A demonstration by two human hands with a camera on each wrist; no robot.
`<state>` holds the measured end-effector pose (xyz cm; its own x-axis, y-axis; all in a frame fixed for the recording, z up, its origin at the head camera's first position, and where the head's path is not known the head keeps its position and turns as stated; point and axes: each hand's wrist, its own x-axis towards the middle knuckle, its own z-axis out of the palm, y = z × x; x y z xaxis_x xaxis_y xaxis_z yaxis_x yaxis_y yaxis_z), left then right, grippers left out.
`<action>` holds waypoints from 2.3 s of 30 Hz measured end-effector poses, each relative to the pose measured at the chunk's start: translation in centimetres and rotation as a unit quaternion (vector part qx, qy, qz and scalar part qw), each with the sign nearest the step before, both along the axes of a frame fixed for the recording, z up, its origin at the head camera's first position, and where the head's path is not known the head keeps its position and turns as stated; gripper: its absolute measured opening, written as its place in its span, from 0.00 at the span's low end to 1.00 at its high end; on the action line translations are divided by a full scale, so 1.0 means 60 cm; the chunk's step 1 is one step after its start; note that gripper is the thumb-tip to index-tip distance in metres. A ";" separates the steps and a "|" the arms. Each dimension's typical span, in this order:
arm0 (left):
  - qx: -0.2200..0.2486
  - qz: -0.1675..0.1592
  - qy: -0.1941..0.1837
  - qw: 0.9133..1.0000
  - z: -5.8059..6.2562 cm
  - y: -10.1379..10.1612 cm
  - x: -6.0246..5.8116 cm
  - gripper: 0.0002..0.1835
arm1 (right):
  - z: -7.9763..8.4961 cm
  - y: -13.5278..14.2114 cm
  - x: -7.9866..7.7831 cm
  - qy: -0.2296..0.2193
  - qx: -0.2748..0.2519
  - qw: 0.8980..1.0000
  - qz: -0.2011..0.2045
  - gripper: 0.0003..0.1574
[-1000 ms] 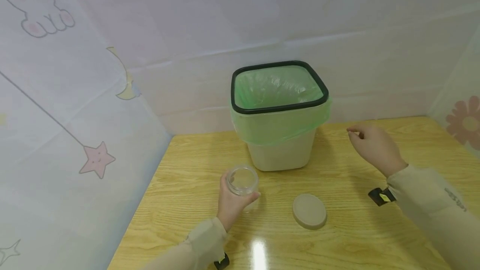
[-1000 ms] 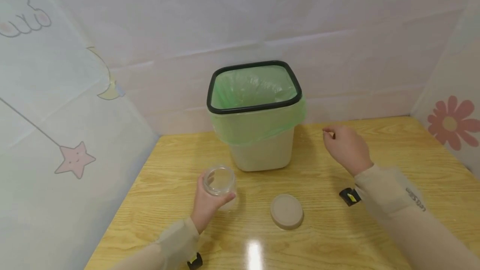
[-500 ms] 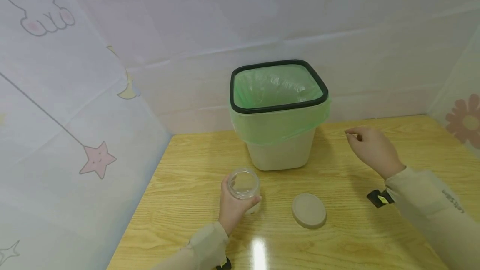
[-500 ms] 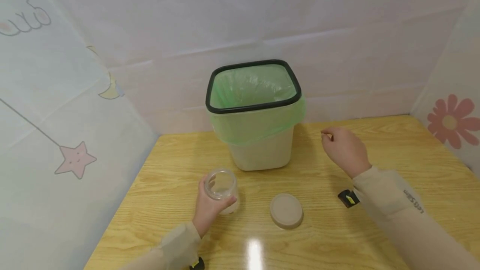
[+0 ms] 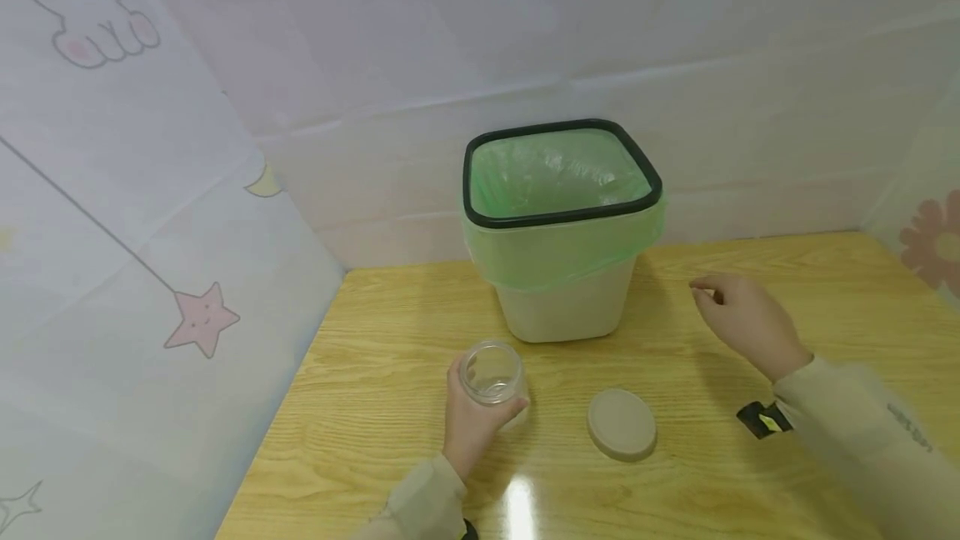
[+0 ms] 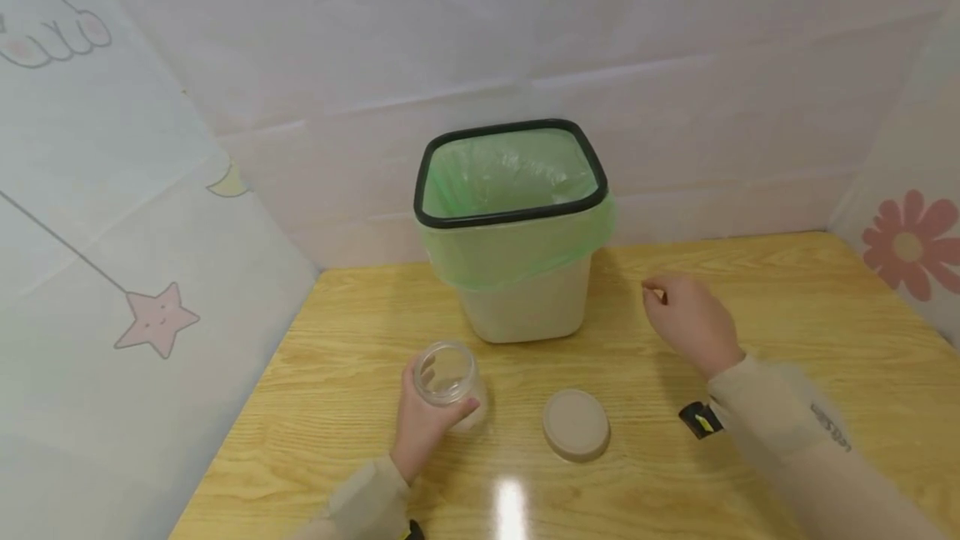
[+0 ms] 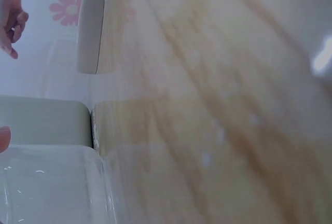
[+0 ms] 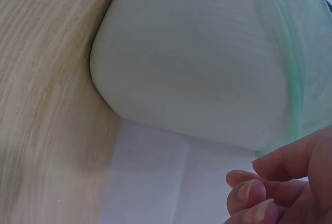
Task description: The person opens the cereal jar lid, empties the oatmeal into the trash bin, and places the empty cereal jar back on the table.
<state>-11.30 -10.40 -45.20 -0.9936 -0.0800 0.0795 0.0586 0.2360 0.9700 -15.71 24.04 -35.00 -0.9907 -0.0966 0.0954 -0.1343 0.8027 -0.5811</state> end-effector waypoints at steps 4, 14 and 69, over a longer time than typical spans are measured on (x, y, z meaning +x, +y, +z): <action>-0.010 0.000 0.002 1.000 0.001 0.001 0.001 0.56 | -0.008 0.000 0.004 -0.004 0.007 1.000 0.000 0.28; -0.007 0.009 -0.005 1.000 0.004 0.007 -0.001 0.55 | -0.018 -0.009 0.016 -0.006 0.001 1.000 0.005 0.29; -0.003 0.019 -0.005 1.000 0.000 0.012 -0.005 0.57 | -0.087 -0.066 0.070 -0.012 0.029 0.995 0.092 0.25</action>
